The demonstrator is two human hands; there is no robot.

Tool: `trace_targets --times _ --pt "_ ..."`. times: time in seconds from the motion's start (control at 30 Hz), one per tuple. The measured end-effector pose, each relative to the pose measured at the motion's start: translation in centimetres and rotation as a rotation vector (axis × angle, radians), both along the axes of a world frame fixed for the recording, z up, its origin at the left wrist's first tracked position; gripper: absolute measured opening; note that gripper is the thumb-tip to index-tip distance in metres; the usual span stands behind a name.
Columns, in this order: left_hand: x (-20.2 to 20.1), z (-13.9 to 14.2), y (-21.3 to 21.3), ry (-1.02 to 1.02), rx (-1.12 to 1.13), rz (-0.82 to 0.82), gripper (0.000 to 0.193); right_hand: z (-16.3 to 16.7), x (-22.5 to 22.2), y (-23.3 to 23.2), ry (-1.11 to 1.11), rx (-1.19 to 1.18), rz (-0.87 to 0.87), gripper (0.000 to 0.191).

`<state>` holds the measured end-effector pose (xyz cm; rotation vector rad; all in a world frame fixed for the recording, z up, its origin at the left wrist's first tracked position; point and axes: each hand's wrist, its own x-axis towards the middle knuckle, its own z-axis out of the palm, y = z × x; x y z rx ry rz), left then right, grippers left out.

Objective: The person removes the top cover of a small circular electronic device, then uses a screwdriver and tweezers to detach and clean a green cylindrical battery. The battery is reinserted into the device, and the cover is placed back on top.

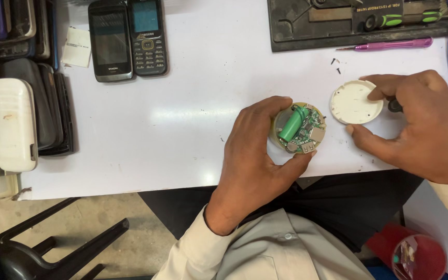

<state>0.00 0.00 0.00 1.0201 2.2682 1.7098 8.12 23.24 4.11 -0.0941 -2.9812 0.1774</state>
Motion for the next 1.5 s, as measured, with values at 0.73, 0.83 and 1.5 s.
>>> trace_targets --times 0.73,0.83,1.5 --pt "0.3 -1.5 -1.2 0.126 -0.095 0.059 0.079 -11.2 8.9 6.2 0.410 -0.943 -0.109 0.019" --pt "0.1 -1.6 -1.2 0.151 -0.102 0.126 0.086 -9.8 7.6 3.0 0.421 -0.819 -0.084 0.028" --pt "1.1 -2.4 -1.5 0.195 -0.231 0.173 0.077 -8.5 5.9 -4.4 0.547 -1.486 -0.171 0.047"
